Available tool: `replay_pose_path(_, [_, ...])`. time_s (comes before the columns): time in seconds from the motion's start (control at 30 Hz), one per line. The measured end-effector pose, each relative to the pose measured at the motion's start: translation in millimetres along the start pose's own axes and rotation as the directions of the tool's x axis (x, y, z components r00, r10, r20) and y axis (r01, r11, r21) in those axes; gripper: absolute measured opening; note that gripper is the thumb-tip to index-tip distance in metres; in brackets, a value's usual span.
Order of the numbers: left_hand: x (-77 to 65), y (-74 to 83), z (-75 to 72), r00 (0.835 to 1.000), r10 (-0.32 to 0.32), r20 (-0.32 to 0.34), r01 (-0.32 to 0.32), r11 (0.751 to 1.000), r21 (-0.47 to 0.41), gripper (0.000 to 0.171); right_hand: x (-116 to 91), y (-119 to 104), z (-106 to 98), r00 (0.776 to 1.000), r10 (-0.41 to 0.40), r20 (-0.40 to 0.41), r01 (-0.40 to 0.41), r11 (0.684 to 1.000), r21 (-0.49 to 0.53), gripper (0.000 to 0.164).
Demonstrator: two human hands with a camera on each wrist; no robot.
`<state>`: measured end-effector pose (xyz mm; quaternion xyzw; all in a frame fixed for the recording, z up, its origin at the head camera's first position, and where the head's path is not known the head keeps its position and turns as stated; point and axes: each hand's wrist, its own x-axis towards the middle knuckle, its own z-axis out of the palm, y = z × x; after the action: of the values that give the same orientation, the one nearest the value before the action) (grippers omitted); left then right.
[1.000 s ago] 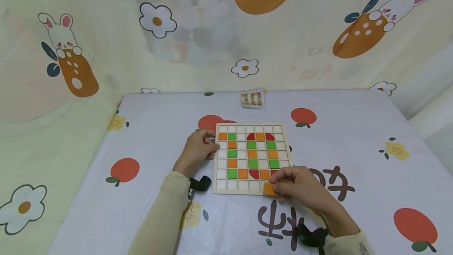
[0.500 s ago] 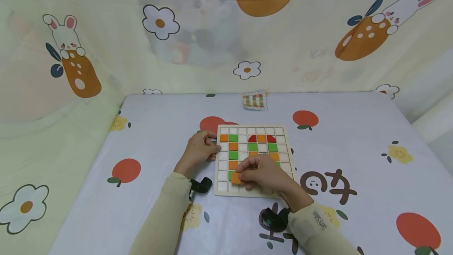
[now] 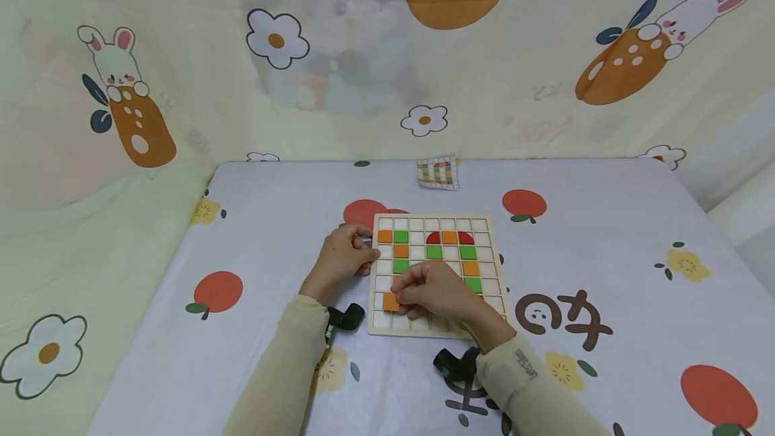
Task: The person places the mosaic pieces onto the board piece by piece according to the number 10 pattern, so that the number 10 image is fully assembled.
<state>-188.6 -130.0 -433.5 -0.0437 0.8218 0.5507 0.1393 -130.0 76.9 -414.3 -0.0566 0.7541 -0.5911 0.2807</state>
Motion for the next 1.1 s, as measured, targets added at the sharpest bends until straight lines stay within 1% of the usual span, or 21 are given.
replay_pose_path(0.13, [0.0,-0.4,-0.3,1.0,0.0,-0.002,0.0,1.0,0.0,0.038,3.4,-2.3,3.5,0.999,0.036,-0.025,-0.036,0.999,-0.019,0.007])
replay_pose_path(0.23, [-0.1,-0.4,-0.4,1.0,0.003,-0.001,-0.003,1.0,0.002,0.039,5.9,-3.5,6.1,0.998,0.048,-0.045,-0.049,0.998,-0.036,0.006])
replay_pose_path(0.57, [0.0,-0.2,-0.2,1.0,-0.004,-0.004,0.005,1.0,0.021,0.039,9.9,-7.9,13.0,0.996,0.037,-0.08,-0.046,0.994,-0.104,0.008])
replay_pose_path(0.9, [-0.2,0.3,-0.4,1.0,-0.009,-0.002,0.009,1.0,0.015,0.039,8.4,-9.9,14.4,0.995,0.027,-0.093,-0.039,0.991,-0.128,0.008])
replay_pose_path(1.1, [-0.2,0.0,-0.8,1.0,0.001,0.001,-0.002,1.0,0.007,0.039,8.3,-9.8,15.3,0.995,0.03,-0.097,-0.042,0.991,-0.125,0.006])
